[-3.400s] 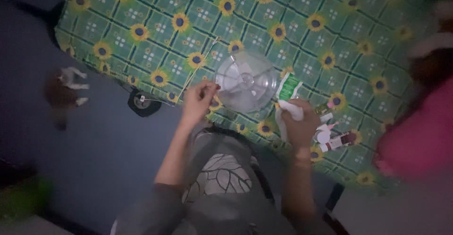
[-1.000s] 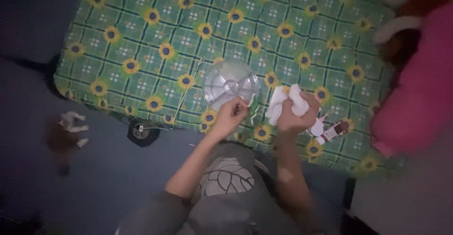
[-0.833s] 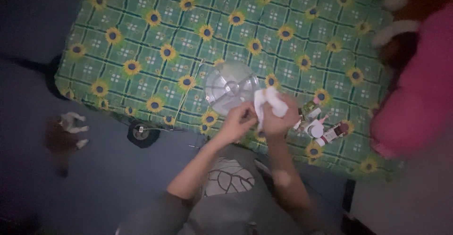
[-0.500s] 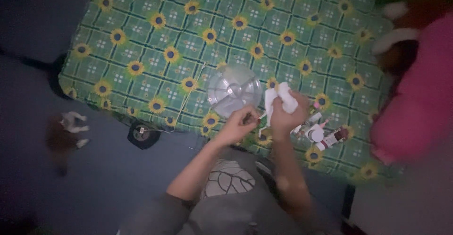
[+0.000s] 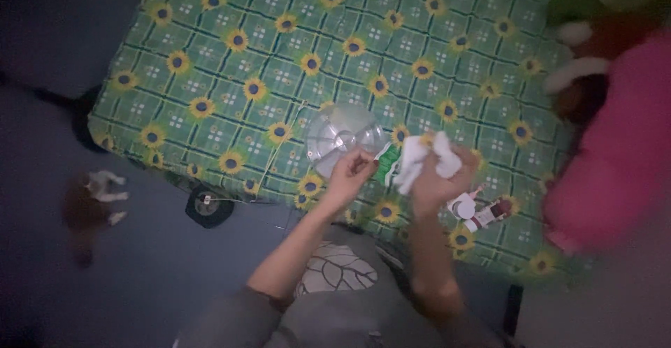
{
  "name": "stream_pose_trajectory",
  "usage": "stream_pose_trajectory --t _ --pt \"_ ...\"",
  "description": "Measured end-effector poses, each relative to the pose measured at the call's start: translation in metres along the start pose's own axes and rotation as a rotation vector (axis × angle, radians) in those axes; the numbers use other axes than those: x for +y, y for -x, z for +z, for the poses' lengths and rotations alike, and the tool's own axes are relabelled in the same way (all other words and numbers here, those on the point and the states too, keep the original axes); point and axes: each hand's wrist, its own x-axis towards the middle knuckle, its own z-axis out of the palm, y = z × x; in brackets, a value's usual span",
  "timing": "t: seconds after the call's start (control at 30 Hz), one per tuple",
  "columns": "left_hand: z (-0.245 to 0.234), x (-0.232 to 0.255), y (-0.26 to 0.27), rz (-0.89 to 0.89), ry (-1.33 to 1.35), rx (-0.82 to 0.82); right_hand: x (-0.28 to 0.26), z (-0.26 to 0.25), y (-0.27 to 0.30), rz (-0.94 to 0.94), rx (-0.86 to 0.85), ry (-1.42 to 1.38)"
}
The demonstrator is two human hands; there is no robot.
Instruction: Organizing various medications from blister packs and bottles into a circular pill organizer.
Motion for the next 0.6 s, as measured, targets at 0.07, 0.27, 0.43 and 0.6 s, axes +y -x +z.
stream_pose_trajectory --t 0.07,0.27,0.43,0.6 --pt "0.008 0.005 0.004 0.005 -0.016 -0.002 0.000 0.006 0.016 -0.028 -0.042 0.023" --pt "0.012 0.011 0.009 0.033 -0.015 -0.068 -0.027 0.017 0.018 -0.111 -0.206 0.071" --pt "0.013 0.030 0.010 0.054 -0.030 -0.122 -0.023 0.023 0.005 -0.145 -0.196 0.002" --pt "0.013 0.047 0.015 -0.026 -0.079 -0.065 -0.015 0.023 -0.010 0.031 -0.108 -0.059"
